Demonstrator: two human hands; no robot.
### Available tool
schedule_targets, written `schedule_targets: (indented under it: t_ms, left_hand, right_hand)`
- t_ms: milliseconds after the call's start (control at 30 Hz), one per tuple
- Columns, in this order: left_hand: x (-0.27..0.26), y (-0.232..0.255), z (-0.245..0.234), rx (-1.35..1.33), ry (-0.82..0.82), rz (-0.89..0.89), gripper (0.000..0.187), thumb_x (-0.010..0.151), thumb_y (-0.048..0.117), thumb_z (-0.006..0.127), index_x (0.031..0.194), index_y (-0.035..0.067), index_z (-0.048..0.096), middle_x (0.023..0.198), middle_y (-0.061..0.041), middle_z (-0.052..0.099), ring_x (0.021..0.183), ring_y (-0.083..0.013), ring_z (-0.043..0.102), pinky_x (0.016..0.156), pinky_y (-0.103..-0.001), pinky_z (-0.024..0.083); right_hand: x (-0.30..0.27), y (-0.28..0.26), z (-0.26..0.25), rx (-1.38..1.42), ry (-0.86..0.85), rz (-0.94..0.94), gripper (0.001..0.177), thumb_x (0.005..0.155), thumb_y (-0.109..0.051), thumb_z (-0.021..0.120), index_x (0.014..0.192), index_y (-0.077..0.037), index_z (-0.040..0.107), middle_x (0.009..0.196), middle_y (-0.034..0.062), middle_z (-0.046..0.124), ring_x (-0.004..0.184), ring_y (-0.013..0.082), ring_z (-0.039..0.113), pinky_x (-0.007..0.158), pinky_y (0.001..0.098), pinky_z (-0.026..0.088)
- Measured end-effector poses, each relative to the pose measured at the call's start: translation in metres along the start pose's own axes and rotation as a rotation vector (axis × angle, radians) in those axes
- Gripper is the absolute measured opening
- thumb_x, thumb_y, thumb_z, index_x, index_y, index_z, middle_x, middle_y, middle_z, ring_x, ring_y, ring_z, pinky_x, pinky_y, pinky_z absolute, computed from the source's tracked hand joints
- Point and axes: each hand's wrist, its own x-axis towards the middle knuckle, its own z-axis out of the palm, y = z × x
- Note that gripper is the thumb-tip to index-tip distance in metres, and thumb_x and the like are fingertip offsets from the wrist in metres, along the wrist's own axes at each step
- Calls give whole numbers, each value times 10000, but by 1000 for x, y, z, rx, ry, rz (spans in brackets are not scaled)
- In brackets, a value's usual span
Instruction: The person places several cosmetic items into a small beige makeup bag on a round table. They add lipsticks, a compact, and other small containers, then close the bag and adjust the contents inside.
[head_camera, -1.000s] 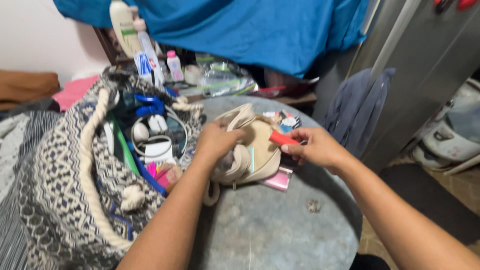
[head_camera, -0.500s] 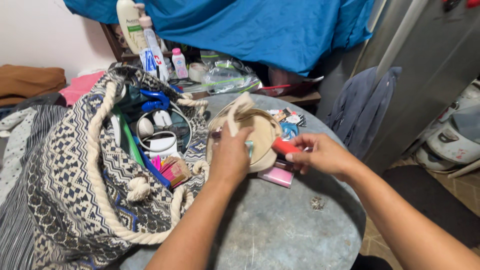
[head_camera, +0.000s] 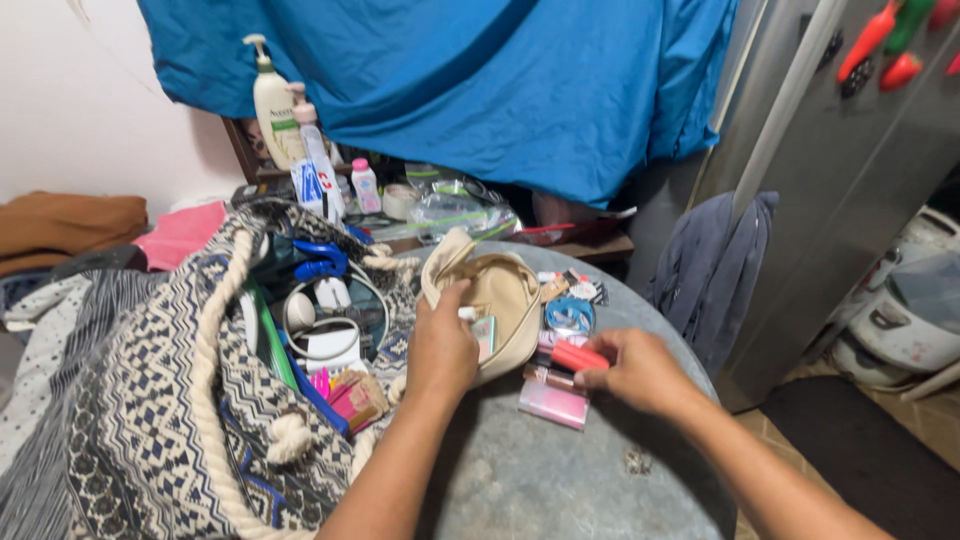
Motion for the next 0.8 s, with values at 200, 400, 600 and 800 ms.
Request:
schedule_targets:
  t_ms: [200, 400, 600, 800]
  left_hand:
    - [-4, 1, -2, -23, -20, -1, 470, 858, -20, 546, 1293, 135, 634, 1283, -269, 578, 1139, -474, 604, 965, -500, 490]
    - [-5, 10, -8, 28, -43, -2, 500, 837, -20, 564, 1302, 150, 628, 1296, -271, 562, 1107, -478, 611, 947, -517, 493]
    - [-8, 19, -11, 29, -77, -49, 487, 845, -2, 576, 1299, 169, 625, 1314, -238, 567, 1113, -463, 613, 939, -525, 490]
    - [-7, 13, -9, -10, -35, 9, 495, 840, -22, 581, 1301, 152, 626, 1315, -267, 557, 1149, -473, 591, 952, -514, 483]
  right_hand:
    - [11, -5, 10, 90, -105, 123, 393, 697, -198, 865, 1058, -69, 777, 882, 71, 829, 779, 181, 787, 727, 339, 610]
    - [17, -26, -9, 29, 57, 14, 400, 689, -222, 894, 1036, -58, 784, 916, 65, 797, 736, 193, 749, 706, 340, 583]
    - [23, -72, -11, 102, 376, -365, 204, 816, -172, 759, 972, -40, 772, 881, 118, 723, 743, 224, 714, 685, 352, 562]
    - [38, -99, 23, 73, 175, -472, 201, 803, -136, 736, 969, -25, 759, 915, 124, 724, 795, 247, 732, 747, 374, 573]
